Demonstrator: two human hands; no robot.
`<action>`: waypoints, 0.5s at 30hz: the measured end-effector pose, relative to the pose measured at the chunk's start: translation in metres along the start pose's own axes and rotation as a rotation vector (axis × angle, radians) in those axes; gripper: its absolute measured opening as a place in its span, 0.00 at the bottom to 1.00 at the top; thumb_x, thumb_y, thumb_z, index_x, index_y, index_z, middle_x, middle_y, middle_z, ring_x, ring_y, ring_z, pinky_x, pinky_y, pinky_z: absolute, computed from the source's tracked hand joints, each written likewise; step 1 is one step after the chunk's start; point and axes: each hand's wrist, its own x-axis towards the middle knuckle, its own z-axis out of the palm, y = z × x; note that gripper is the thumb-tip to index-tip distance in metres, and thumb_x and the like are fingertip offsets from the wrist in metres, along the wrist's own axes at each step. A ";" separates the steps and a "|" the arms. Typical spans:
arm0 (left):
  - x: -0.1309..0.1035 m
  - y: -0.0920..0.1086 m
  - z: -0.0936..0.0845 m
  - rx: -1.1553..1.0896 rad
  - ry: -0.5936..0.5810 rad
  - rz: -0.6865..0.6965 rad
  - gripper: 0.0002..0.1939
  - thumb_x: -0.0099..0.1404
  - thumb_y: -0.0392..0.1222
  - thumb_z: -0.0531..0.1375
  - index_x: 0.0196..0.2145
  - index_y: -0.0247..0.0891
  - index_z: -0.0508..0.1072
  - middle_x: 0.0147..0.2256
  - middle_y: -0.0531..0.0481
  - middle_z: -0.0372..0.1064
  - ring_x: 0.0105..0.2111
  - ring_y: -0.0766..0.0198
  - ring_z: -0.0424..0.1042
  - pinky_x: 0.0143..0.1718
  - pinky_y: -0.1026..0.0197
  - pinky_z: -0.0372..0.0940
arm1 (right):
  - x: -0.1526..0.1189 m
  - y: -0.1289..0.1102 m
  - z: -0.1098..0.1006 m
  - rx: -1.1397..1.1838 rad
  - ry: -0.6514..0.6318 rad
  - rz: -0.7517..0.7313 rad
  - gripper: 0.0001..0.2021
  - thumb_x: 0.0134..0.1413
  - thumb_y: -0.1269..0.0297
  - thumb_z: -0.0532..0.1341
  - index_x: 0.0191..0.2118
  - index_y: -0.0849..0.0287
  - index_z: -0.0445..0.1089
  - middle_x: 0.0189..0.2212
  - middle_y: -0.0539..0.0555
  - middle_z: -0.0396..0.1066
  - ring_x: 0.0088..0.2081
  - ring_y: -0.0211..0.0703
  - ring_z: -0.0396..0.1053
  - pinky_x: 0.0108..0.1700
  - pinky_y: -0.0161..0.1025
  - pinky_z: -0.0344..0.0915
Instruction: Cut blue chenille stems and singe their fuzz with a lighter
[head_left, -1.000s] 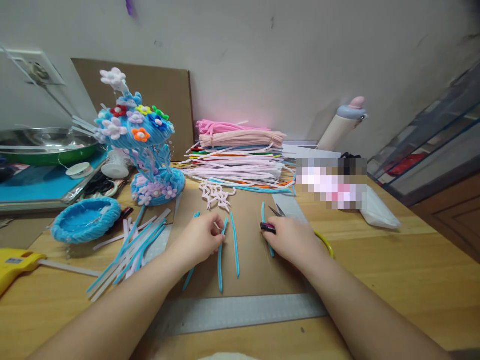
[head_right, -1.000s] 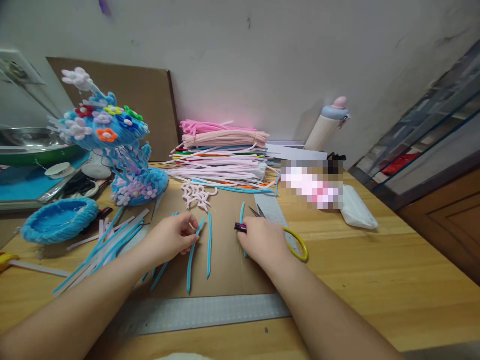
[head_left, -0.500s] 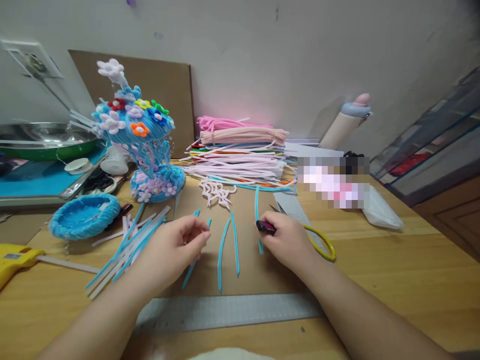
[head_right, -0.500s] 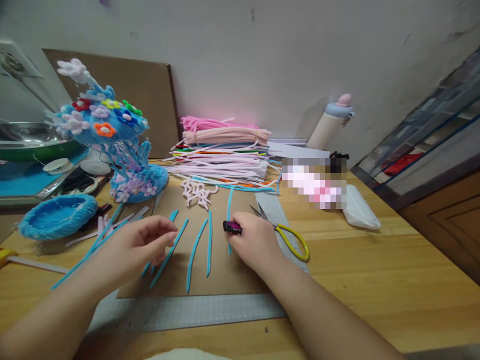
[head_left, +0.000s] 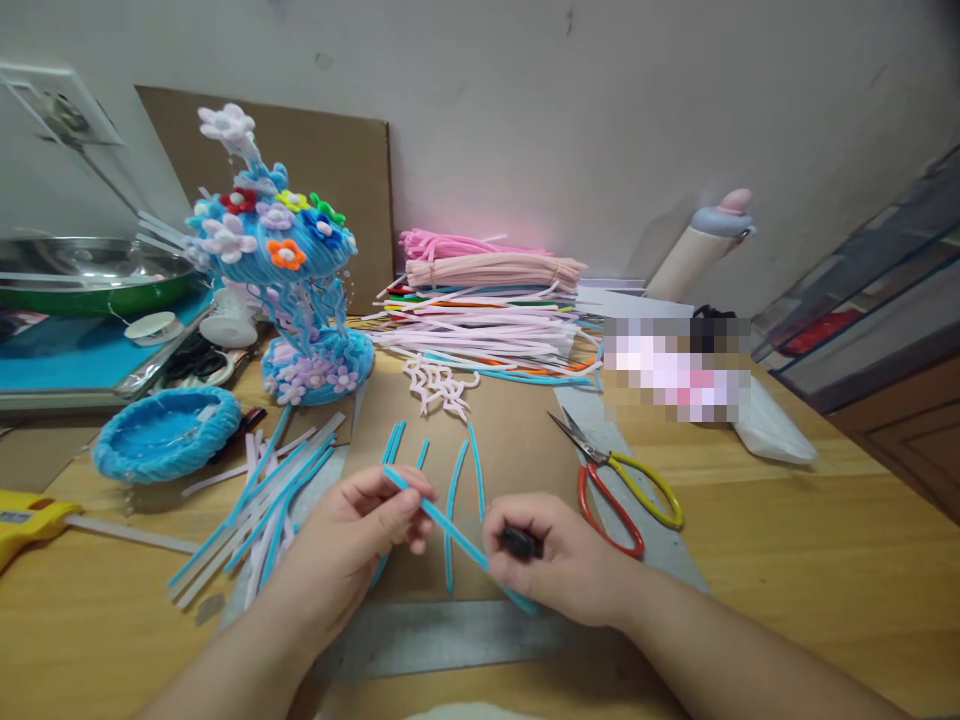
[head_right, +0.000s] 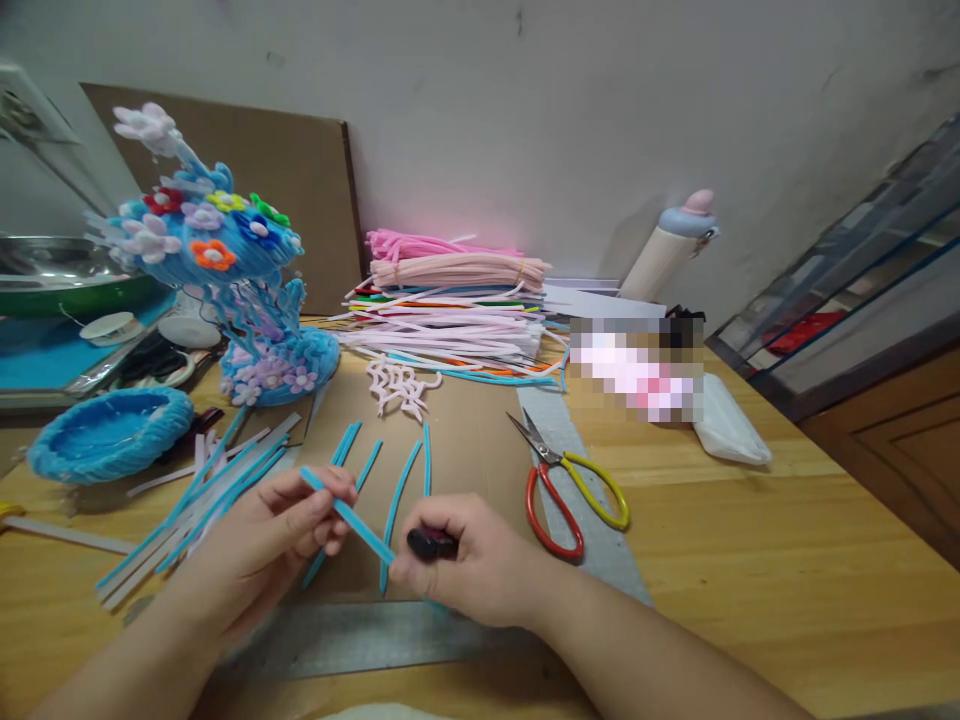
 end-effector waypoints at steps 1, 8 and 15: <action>0.000 0.002 -0.003 -0.018 0.045 0.038 0.08 0.49 0.41 0.68 0.27 0.37 0.77 0.25 0.50 0.71 0.23 0.69 0.70 0.23 0.70 0.66 | 0.000 0.000 -0.003 -0.011 0.047 -0.003 0.12 0.53 0.55 0.55 0.28 0.59 0.63 0.22 0.46 0.57 0.24 0.34 0.54 0.26 0.31 0.55; 0.007 0.018 -0.015 -0.120 0.328 0.286 0.12 0.47 0.41 0.69 0.32 0.37 0.78 0.27 0.51 0.73 0.25 0.70 0.71 0.23 0.75 0.67 | 0.006 0.004 -0.011 -0.382 0.379 0.128 0.12 0.55 0.54 0.55 0.30 0.57 0.63 0.24 0.47 0.62 0.27 0.37 0.60 0.29 0.33 0.55; 0.008 0.019 -0.018 -0.171 0.356 0.336 0.10 0.50 0.38 0.67 0.33 0.36 0.77 0.28 0.51 0.73 0.25 0.70 0.71 0.22 0.74 0.68 | 0.007 0.009 -0.006 -0.397 0.601 0.117 0.13 0.46 0.60 0.61 0.35 0.54 0.57 0.25 0.45 0.63 0.27 0.37 0.63 0.30 0.33 0.57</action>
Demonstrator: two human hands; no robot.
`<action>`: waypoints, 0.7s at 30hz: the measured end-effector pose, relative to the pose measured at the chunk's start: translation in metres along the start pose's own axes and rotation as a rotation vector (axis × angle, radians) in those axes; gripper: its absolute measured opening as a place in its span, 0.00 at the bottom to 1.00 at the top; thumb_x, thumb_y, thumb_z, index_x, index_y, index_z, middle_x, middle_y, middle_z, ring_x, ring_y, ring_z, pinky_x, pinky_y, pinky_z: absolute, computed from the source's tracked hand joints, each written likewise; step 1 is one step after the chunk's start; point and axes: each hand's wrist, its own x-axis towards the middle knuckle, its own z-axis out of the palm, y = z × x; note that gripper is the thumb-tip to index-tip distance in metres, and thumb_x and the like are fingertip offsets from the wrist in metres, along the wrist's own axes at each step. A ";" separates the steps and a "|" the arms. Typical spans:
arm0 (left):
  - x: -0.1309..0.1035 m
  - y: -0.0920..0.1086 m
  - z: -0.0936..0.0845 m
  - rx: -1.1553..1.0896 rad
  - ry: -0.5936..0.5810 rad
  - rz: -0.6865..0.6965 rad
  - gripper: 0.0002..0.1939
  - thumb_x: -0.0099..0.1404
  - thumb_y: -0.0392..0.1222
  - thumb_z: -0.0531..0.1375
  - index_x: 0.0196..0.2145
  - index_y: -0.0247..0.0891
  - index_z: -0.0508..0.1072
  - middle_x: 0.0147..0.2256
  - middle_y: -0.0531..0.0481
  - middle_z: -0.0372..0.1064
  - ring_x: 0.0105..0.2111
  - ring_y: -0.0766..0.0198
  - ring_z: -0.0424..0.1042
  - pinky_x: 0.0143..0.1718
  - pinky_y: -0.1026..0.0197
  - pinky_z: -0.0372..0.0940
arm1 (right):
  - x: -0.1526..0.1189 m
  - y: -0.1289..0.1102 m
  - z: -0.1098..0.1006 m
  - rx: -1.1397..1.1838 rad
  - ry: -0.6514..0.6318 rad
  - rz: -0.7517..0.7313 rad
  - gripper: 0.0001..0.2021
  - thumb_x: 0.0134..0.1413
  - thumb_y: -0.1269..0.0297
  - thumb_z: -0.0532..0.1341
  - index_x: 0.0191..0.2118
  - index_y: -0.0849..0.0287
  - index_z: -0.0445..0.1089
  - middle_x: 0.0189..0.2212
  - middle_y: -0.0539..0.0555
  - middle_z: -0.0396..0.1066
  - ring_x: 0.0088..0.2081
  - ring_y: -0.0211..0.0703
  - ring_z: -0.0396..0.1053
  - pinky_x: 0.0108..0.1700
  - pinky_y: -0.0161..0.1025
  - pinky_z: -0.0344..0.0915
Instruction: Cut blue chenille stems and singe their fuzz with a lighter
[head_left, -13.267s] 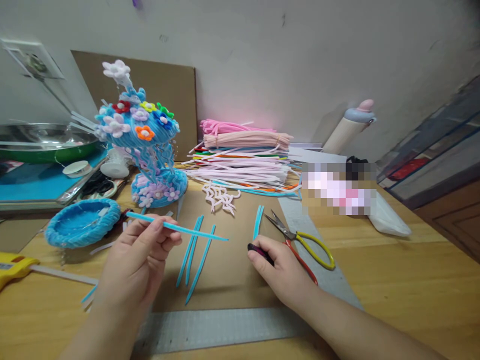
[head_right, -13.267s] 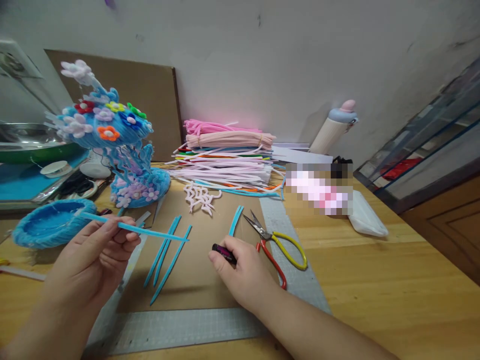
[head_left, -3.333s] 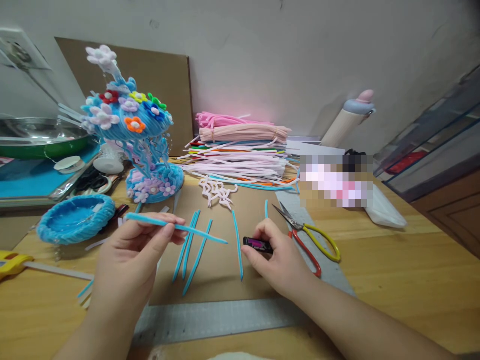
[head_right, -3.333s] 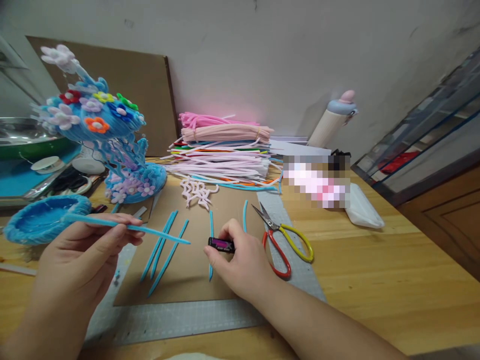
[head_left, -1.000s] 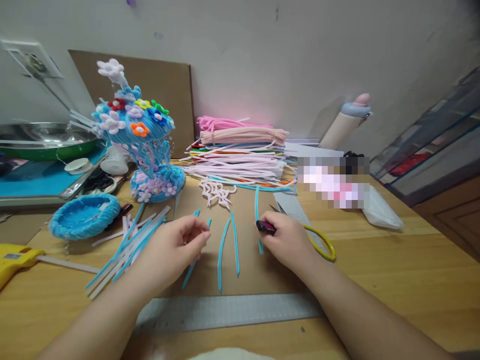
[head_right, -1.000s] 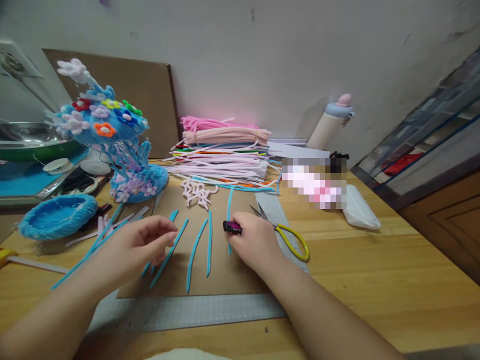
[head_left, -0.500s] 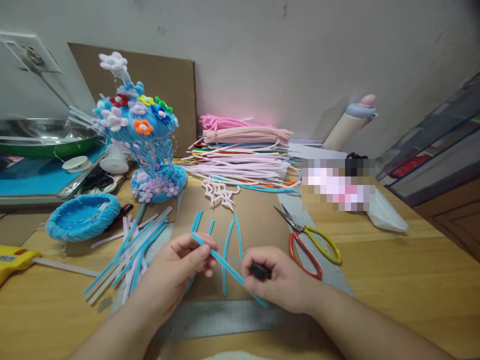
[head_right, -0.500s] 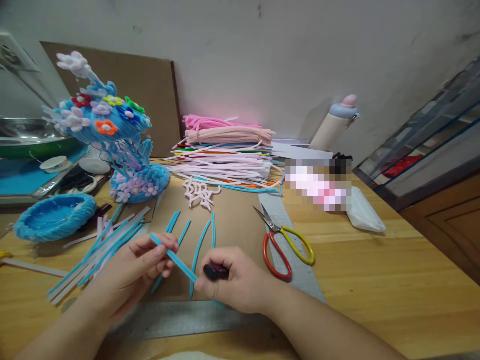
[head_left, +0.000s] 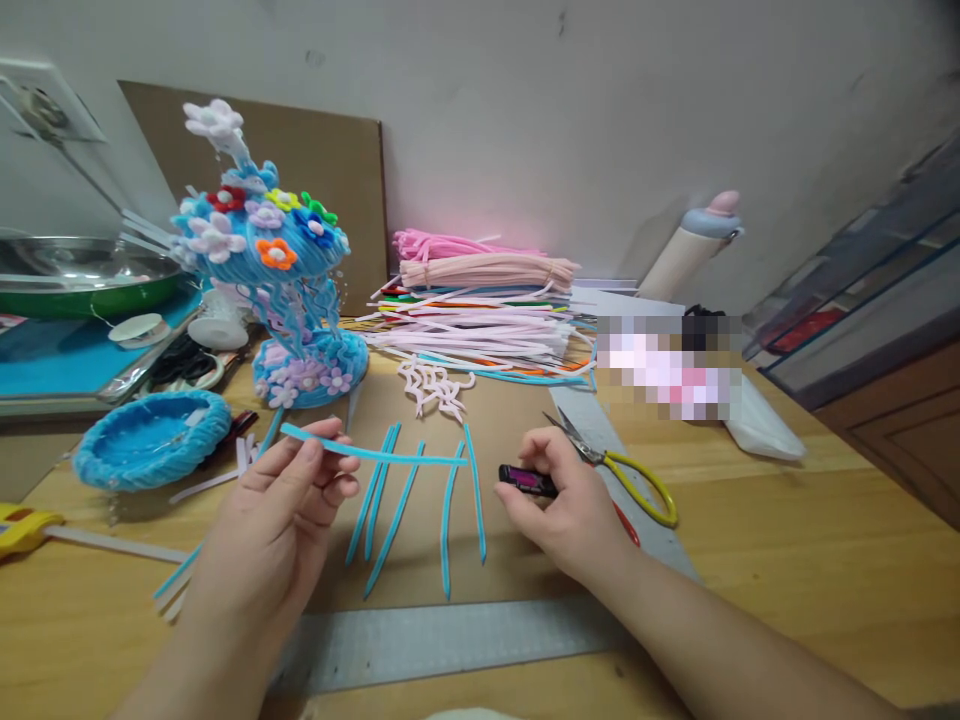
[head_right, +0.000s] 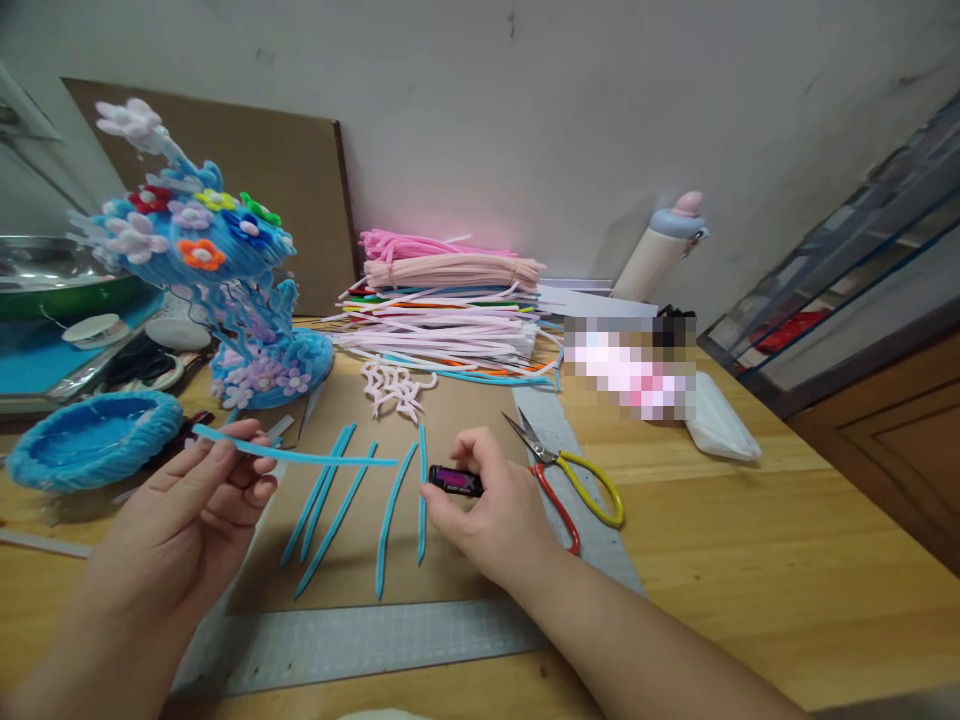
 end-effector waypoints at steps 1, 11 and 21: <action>0.000 0.000 0.000 -0.004 0.004 -0.005 0.10 0.50 0.38 0.67 0.33 0.36 0.77 0.28 0.51 0.73 0.25 0.70 0.71 0.22 0.74 0.68 | 0.000 0.001 0.000 -0.010 0.021 -0.010 0.13 0.45 0.61 0.61 0.34 0.53 0.55 0.24 0.45 0.61 0.25 0.37 0.61 0.30 0.33 0.57; 0.003 0.006 0.002 -0.045 0.069 -0.040 0.05 0.53 0.35 0.64 0.31 0.36 0.77 0.23 0.52 0.71 0.22 0.72 0.69 0.20 0.75 0.68 | -0.001 0.002 0.000 -0.055 -0.001 -0.011 0.13 0.45 0.63 0.59 0.32 0.53 0.51 0.23 0.44 0.58 0.24 0.37 0.59 0.29 0.34 0.55; 0.000 0.002 0.002 -0.052 0.020 -0.050 0.07 0.52 0.34 0.64 0.32 0.34 0.77 0.26 0.51 0.73 0.23 0.71 0.71 0.21 0.74 0.69 | -0.005 0.002 0.002 -0.076 -0.026 -0.037 0.13 0.44 0.63 0.59 0.32 0.53 0.51 0.23 0.44 0.58 0.24 0.36 0.59 0.28 0.33 0.55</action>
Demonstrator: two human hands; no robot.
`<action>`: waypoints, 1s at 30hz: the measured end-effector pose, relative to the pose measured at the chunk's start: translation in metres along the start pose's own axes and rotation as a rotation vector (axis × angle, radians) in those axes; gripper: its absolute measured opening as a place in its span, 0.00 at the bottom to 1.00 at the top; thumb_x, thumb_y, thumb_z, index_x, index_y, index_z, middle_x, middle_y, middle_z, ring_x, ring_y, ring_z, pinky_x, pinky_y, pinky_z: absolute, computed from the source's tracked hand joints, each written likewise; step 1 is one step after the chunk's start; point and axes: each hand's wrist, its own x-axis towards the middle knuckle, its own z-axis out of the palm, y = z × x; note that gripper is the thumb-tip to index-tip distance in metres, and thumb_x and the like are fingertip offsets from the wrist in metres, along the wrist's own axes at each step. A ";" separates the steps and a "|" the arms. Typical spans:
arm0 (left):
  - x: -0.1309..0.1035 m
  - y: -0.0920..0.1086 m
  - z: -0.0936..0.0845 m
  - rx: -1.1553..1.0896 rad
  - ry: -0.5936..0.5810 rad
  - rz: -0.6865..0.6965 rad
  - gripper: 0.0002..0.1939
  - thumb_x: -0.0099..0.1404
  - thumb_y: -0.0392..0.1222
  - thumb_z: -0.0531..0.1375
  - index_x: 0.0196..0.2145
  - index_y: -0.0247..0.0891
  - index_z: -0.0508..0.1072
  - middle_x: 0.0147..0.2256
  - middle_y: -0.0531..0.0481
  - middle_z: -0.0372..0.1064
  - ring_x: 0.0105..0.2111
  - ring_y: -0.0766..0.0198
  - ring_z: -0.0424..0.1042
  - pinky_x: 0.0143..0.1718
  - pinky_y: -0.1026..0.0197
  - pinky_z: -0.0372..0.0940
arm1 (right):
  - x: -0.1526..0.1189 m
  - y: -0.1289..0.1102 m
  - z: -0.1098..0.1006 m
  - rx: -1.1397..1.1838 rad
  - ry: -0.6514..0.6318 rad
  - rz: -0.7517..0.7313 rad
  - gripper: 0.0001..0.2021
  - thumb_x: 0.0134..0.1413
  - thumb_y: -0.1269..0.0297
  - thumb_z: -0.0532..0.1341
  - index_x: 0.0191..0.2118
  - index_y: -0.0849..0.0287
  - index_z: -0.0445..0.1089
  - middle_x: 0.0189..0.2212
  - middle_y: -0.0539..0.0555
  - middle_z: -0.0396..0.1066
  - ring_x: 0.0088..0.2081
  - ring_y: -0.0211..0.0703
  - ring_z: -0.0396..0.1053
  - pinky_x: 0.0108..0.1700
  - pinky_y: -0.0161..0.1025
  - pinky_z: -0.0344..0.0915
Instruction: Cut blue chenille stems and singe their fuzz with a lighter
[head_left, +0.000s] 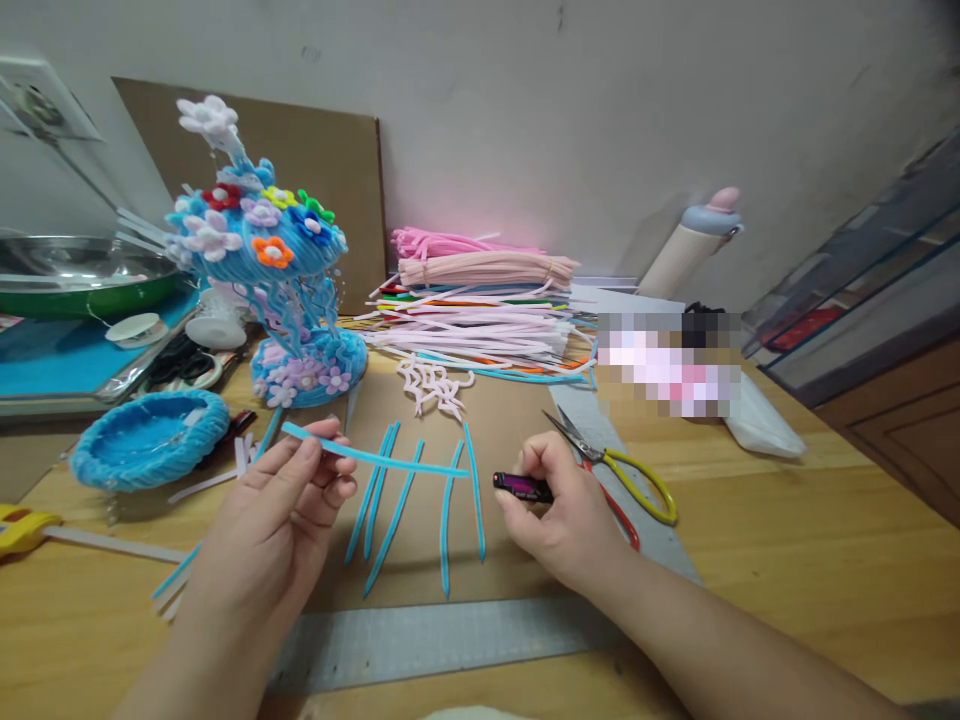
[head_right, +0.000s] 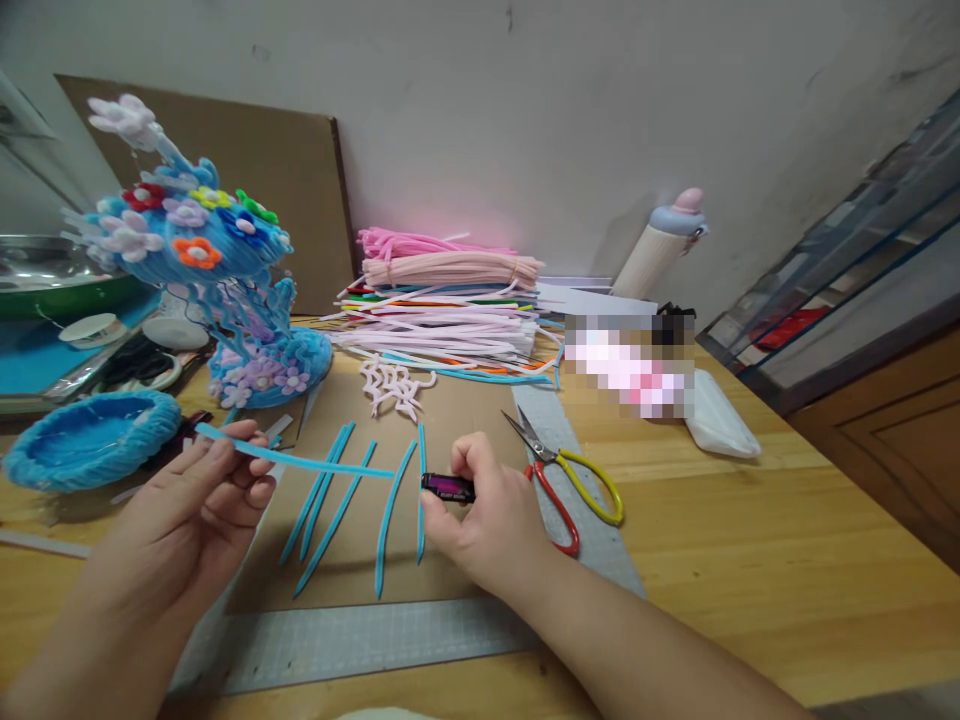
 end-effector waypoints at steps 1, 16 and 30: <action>0.000 0.000 0.000 0.001 -0.004 0.006 0.07 0.53 0.34 0.64 0.32 0.33 0.77 0.26 0.51 0.73 0.23 0.71 0.71 0.21 0.74 0.69 | 0.000 0.000 0.000 0.001 0.004 0.009 0.13 0.45 0.63 0.59 0.32 0.53 0.51 0.23 0.44 0.59 0.24 0.36 0.59 0.27 0.33 0.55; 0.000 0.002 0.000 0.004 0.026 0.022 0.06 0.52 0.34 0.64 0.31 0.33 0.77 0.24 0.51 0.72 0.21 0.71 0.70 0.20 0.74 0.68 | 0.001 0.001 0.000 -0.026 -0.012 -0.018 0.13 0.44 0.63 0.60 0.31 0.53 0.51 0.22 0.43 0.57 0.22 0.36 0.58 0.26 0.33 0.54; 0.001 0.002 0.000 0.007 0.029 0.036 0.07 0.50 0.35 0.65 0.31 0.33 0.77 0.23 0.51 0.72 0.21 0.71 0.70 0.20 0.74 0.68 | 0.003 0.001 0.001 -0.008 -0.008 0.024 0.14 0.44 0.63 0.60 0.30 0.53 0.50 0.22 0.43 0.57 0.23 0.37 0.58 0.27 0.34 0.54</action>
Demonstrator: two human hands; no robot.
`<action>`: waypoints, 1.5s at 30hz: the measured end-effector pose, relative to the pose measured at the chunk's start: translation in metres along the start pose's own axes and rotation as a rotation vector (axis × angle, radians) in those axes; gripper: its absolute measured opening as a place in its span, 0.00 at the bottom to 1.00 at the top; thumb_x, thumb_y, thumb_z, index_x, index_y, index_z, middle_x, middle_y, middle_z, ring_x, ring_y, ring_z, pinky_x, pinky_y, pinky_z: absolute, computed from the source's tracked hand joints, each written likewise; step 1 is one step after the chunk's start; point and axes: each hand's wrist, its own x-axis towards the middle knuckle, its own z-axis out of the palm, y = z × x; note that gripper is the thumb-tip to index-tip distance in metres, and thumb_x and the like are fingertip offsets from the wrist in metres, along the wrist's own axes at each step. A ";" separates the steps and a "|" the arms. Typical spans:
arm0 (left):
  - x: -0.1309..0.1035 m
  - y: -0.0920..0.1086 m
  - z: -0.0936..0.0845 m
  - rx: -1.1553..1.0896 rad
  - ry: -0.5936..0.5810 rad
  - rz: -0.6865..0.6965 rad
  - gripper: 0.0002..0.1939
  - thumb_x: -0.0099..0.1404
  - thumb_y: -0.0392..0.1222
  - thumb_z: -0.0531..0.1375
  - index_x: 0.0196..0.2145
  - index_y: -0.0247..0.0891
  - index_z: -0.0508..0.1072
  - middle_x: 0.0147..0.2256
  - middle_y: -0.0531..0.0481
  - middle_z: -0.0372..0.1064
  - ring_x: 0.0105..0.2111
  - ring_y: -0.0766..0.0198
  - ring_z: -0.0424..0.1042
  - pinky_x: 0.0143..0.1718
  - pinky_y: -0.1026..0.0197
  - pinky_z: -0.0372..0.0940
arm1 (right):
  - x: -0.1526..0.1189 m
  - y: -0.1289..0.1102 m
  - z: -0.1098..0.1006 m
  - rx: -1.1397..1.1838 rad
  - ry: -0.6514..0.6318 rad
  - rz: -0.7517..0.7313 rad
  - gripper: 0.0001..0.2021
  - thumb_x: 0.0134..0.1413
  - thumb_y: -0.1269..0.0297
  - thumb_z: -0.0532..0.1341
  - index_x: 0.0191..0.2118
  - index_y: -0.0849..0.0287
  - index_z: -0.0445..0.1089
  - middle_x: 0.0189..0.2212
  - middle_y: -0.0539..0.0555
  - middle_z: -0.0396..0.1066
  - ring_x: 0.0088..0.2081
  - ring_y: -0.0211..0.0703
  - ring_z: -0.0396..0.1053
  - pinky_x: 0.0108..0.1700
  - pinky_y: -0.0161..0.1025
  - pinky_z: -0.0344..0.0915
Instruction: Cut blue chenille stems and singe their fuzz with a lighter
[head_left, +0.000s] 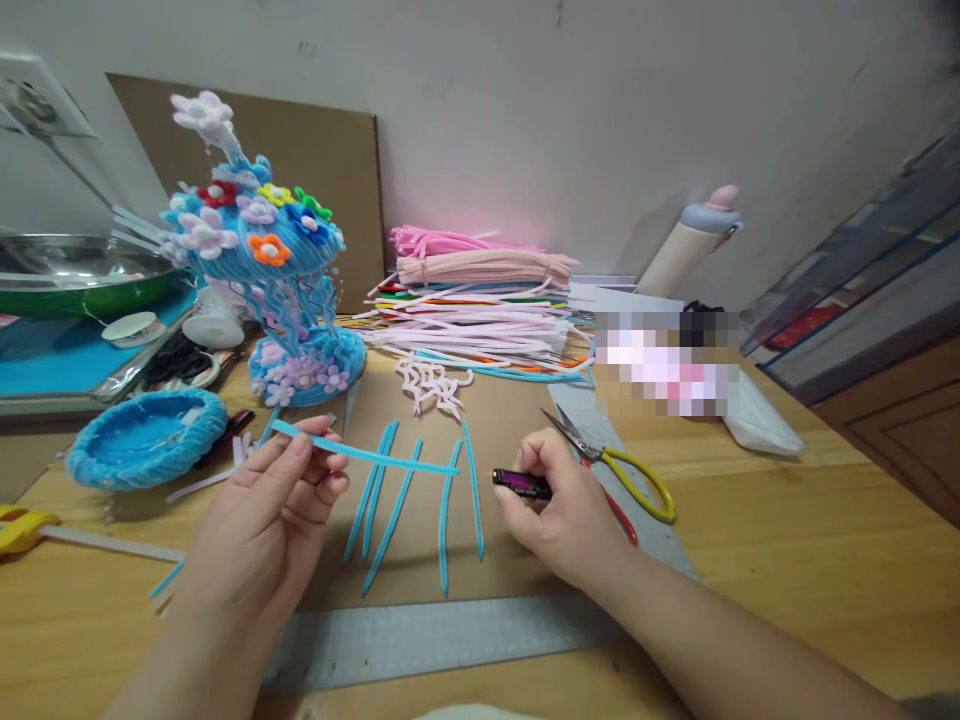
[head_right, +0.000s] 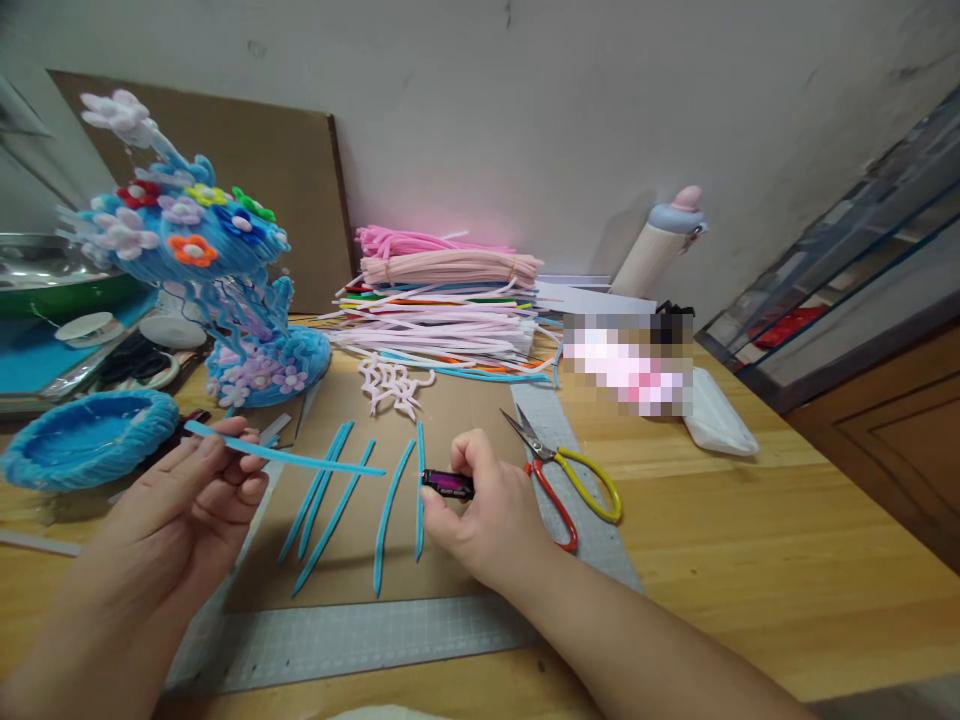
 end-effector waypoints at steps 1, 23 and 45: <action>0.000 0.000 0.000 -0.002 0.000 0.001 0.07 0.50 0.35 0.65 0.31 0.33 0.77 0.22 0.51 0.72 0.21 0.71 0.70 0.20 0.74 0.68 | 0.000 0.000 0.000 -0.003 -0.001 0.001 0.14 0.44 0.63 0.60 0.30 0.53 0.50 0.22 0.43 0.57 0.23 0.36 0.58 0.28 0.34 0.54; 0.003 -0.005 -0.003 -0.010 0.065 0.054 0.00 0.53 0.34 0.64 0.26 0.36 0.76 0.23 0.55 0.73 0.23 0.70 0.73 0.24 0.73 0.71 | -0.006 -0.009 -0.005 0.047 -0.056 -0.047 0.09 0.48 0.63 0.58 0.29 0.54 0.53 0.22 0.44 0.57 0.23 0.36 0.56 0.25 0.32 0.53; -0.001 -0.007 -0.003 0.038 -0.010 0.164 0.06 0.49 0.38 0.67 0.27 0.37 0.76 0.22 0.55 0.74 0.25 0.68 0.74 0.28 0.72 0.72 | -0.007 -0.008 -0.002 -0.011 -0.049 0.016 0.10 0.49 0.62 0.57 0.29 0.53 0.51 0.20 0.43 0.54 0.21 0.36 0.54 0.24 0.33 0.50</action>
